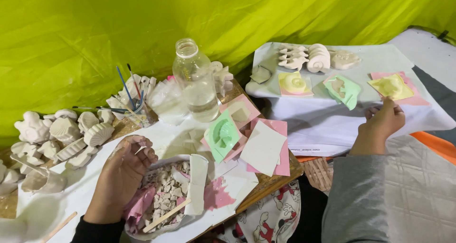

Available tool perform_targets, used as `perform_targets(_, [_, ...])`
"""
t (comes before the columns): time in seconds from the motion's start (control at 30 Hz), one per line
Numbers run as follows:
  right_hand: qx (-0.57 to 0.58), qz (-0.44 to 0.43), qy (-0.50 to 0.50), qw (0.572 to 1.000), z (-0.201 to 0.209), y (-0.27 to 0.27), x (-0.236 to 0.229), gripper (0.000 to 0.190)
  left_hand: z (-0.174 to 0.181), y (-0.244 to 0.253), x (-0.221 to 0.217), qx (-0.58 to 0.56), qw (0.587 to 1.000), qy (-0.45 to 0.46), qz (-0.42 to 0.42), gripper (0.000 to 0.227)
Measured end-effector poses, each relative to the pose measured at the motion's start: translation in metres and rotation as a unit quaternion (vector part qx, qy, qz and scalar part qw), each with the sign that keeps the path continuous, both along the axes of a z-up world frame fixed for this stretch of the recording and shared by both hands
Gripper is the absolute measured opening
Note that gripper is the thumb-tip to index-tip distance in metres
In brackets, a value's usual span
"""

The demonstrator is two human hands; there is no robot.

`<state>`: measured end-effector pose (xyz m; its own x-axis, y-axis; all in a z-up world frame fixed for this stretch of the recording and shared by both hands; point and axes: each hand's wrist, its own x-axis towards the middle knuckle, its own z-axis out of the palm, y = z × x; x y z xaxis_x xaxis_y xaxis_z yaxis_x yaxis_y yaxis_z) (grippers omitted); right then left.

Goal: The person is removing plaster figurines from silicone molds and cleaning them using a small wooden stick.

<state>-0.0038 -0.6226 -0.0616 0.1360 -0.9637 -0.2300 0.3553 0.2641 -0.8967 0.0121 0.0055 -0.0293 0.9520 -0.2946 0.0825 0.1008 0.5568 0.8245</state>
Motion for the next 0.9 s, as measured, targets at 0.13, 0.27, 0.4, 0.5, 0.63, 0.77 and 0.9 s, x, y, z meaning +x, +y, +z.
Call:
perform_targets(0.13, [0.000, 0.001, -0.009, 1.000, 0.002, 0.008, -0.004, 0.012, 0.007, -0.003, -0.003, 0.019, 1.000, 0.000, 0.002, 0.029])
perform_targets(0.27, [0.017, -0.048, -0.104, 0.993, 0.026, 0.037, -0.016, 0.017, 0.004, -0.004, -0.003, 0.008, 1.000, -0.004, 0.004, 0.027])
perform_targets(0.4, [0.046, -0.113, -0.260, 0.958, 0.022, 0.040, -0.019, 0.020, 0.012, -0.008, -0.006, 0.002, 1.000, -0.016, -0.007, 0.027])
perform_targets(0.5, [0.072, -0.118, -0.259, 0.956, 0.033, 0.049, -0.022, 0.058, 0.008, -0.006, -0.006, -0.001, 1.000, -0.009, -0.003, 0.026])
perform_targets(0.63, [0.080, -0.101, -0.244, 0.961, 0.011, 0.030, -0.022, 0.059, 0.007, -0.007, -0.007, 0.000, 1.000, -0.014, -0.005, 0.027])
perform_targets(0.77, [0.100, -0.090, -0.258, 0.957, 0.018, 0.040, -0.027, 0.083, 0.011, -0.010, -0.009, -0.011, 1.000, -0.025, -0.011, 0.025])
perform_targets(0.9, [0.054, -0.077, -0.248, 0.964, 0.030, 0.053, -0.026, 0.057, 0.015, -0.011, -0.010, -0.014, 0.999, -0.030, -0.023, 0.025])
